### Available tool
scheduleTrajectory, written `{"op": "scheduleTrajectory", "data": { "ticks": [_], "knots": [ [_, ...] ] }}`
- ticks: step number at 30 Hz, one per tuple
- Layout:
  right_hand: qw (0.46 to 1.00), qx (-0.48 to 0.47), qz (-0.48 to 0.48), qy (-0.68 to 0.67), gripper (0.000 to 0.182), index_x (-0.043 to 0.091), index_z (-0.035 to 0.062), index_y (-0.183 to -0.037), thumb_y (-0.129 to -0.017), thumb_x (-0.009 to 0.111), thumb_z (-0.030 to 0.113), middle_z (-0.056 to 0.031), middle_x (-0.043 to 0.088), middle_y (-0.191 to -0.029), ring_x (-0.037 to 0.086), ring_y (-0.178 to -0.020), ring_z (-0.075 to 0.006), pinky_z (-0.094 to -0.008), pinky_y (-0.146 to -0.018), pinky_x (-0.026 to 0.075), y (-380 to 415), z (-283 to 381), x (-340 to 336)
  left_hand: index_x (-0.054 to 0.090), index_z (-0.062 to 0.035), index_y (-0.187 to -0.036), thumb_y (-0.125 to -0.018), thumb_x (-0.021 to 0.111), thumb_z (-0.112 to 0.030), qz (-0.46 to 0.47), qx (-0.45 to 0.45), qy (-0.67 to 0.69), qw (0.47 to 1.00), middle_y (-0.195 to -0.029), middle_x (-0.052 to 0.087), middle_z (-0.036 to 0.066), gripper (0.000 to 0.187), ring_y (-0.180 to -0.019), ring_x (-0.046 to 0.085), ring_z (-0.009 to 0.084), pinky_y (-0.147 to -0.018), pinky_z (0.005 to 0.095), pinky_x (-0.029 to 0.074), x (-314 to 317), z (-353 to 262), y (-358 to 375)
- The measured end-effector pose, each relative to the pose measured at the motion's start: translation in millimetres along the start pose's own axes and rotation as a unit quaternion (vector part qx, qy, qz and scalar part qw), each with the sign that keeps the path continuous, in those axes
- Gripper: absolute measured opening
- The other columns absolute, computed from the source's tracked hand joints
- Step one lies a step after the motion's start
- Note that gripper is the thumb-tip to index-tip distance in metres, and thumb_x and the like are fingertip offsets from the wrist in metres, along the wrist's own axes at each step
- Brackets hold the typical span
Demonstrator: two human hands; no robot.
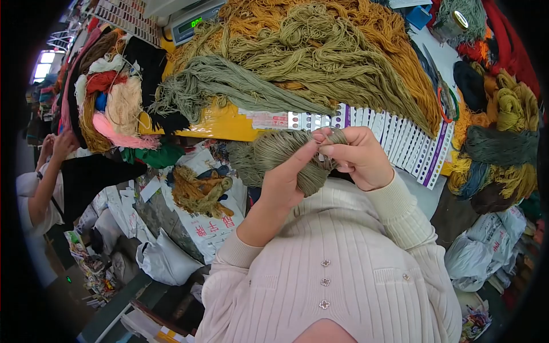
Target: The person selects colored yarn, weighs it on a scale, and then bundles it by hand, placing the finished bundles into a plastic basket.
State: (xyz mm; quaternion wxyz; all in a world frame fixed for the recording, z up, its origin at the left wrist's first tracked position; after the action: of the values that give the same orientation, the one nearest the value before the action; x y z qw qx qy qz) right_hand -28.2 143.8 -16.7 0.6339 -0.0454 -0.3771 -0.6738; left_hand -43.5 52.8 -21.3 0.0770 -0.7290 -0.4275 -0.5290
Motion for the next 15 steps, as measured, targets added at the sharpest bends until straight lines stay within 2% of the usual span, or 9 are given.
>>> {"op": "scheduleTrajectory", "data": {
  "ticks": [2, 11, 14, 15],
  "knots": [
    [1.0, 0.003, 0.005, -0.012, 0.006, 0.057, -0.006, -0.07, -0.067, 0.055, -0.002, -0.0072, 0.056, -0.091, 0.031, -0.044, 0.0005, -0.0156, -0.037, 0.021, 0.4, 0.3, -0.4, 0.048, 0.0033, -0.099, -0.082, 0.039, -0.006, -0.015, 0.02, -0.05, 0.998, -0.105, 0.048, 0.012, 0.021, -0.094, 0.048, 0.0187, -0.081, 0.0309, 0.04, -0.6, -0.4, 0.1],
    [0.998, 0.009, 0.026, -0.05, 0.008, 0.057, -0.0059, -0.074, -0.068, 0.053, -0.002, -0.0074, 0.057, -0.087, 0.032, -0.044, -0.0002, -0.0155, -0.038, 0.023, -0.9, 1.1, -3.2, 0.049, 0.0033, -0.097, -0.082, 0.04, -0.007, -0.041, -0.008, 0.024, 0.999, -0.102, 0.05, 0.012, 0.02, -0.092, 0.049, 0.0185, -0.08, 0.031, 0.04, -11.5, 5.5, -3.1],
    [0.997, 0.014, 0.029, -0.075, 0.01, 0.056, -0.0051, -0.077, -0.069, 0.053, -0.001, -0.0074, 0.058, -0.085, 0.033, -0.046, -0.0004, -0.0151, -0.039, 0.024, -1.1, 0.9, -1.5, 0.049, 0.0033, -0.094, -0.082, 0.039, -0.013, -0.031, -0.015, 0.021, 0.999, -0.107, 0.047, 0.013, 0.023, -0.099, 0.045, 0.0221, -0.086, 0.0352, 0.035, -12.6, 4.5, -1.4],
    [0.996, 0.014, 0.026, -0.08, 0.011, 0.056, -0.0048, -0.079, -0.069, 0.052, 0.0, -0.0075, 0.058, -0.084, 0.033, -0.046, -0.0005, -0.015, -0.04, 0.024, -1.0, 0.5, -1.4, 0.05, 0.0032, -0.094, -0.082, 0.04, -0.012, -0.026, -0.009, -0.001, 1.0, -0.104, 0.049, 0.013, 0.022, -0.096, 0.047, 0.021, -0.083, 0.0337, 0.038, -11.2, 3.2, -1.4]
  ]
}}
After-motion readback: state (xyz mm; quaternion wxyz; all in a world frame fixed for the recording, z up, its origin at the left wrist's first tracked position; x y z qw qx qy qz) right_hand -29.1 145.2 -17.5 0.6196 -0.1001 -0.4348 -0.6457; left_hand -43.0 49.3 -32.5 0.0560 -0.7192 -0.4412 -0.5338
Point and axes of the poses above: each hand's wrist, its own y-axis away from the middle knuckle, its own x-axis out of the palm, z = x × y, the point moved 7 cm from there along -y, towards the middle knuckle
